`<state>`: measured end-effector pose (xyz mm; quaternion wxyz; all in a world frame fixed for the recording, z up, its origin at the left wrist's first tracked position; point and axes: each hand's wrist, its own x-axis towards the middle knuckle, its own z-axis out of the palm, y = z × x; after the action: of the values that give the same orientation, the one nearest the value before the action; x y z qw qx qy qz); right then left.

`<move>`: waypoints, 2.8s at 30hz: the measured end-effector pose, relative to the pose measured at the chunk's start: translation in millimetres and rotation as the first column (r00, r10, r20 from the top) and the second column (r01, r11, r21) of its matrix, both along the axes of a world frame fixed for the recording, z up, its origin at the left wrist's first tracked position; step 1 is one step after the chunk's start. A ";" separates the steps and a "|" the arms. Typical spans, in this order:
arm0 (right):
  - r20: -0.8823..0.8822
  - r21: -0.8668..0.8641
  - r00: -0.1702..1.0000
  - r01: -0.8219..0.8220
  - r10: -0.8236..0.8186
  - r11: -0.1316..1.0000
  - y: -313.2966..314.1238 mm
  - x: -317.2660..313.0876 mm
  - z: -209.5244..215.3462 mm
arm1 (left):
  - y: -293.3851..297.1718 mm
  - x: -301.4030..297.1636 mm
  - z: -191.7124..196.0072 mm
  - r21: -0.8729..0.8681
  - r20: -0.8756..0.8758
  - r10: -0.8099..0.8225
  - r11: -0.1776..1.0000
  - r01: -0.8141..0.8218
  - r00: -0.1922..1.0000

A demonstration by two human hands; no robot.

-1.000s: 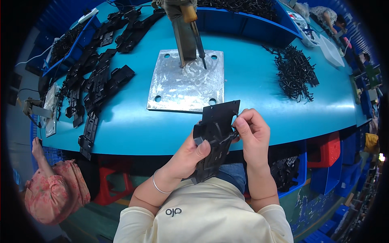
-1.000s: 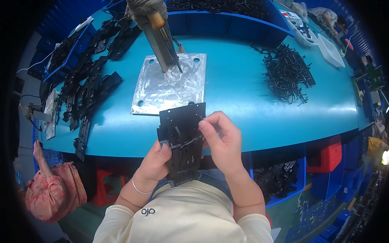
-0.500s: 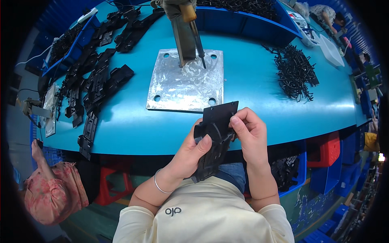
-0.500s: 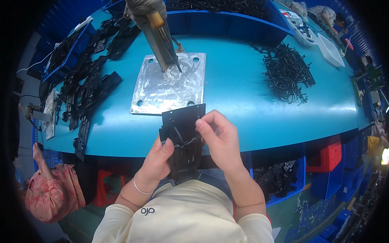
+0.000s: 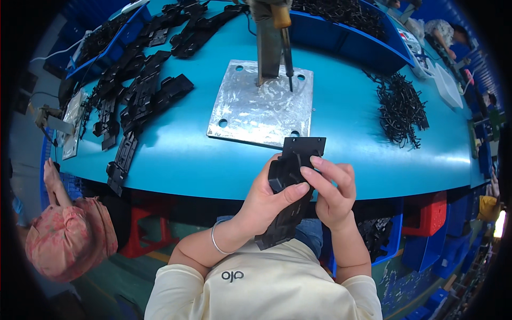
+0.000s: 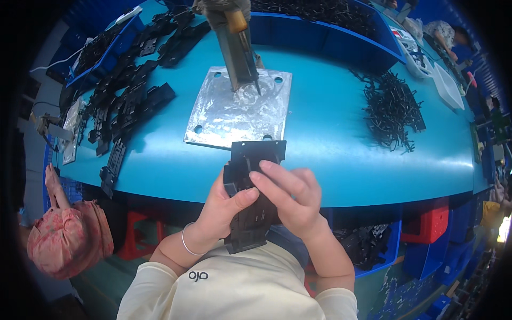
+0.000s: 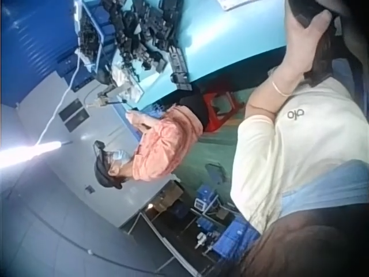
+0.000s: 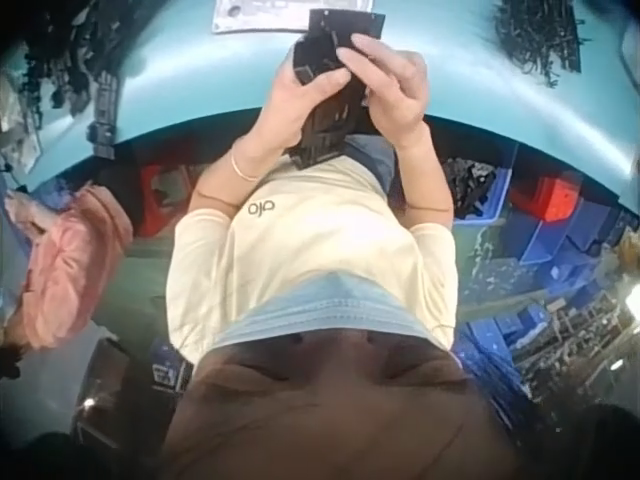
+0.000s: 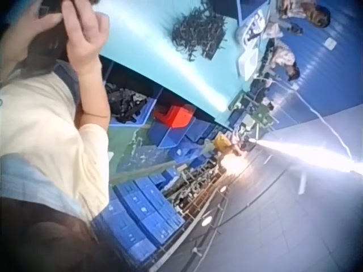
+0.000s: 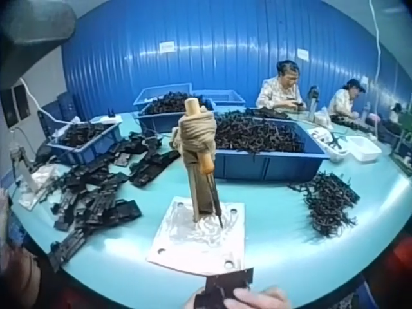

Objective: Assembling black plastic toy car chassis components using a stationary power screwdriver at a factory workbench.

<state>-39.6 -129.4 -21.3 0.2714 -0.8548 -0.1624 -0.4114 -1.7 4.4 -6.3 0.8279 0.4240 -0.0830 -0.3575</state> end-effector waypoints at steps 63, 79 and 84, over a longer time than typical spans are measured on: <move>-0.296 0.428 0.945 0.001 0.139 0.904 5.2 1.1 -9.3 | -7.5 13.8 -3.5 0.104 -0.115 0.211 0.974 -0.200 0.971; -0.359 0.901 0.748 0.120 0.559 0.418 6.1 8.1 -16.7 | -8.8 11.9 -4.3 0.032 -0.152 0.181 0.984 -0.178 0.972; -0.308 0.950 0.635 0.161 0.709 0.268 2.9 6.3 -12.3 | -9.0 10.6 -3.4 0.089 -0.097 0.192 0.979 -0.184 0.977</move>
<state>-33.3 -126.4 -33.7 0.8214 -0.5674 0.0576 -0.0032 8.9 -4.6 -9.7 0.8437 0.4431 0.0154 -0.3026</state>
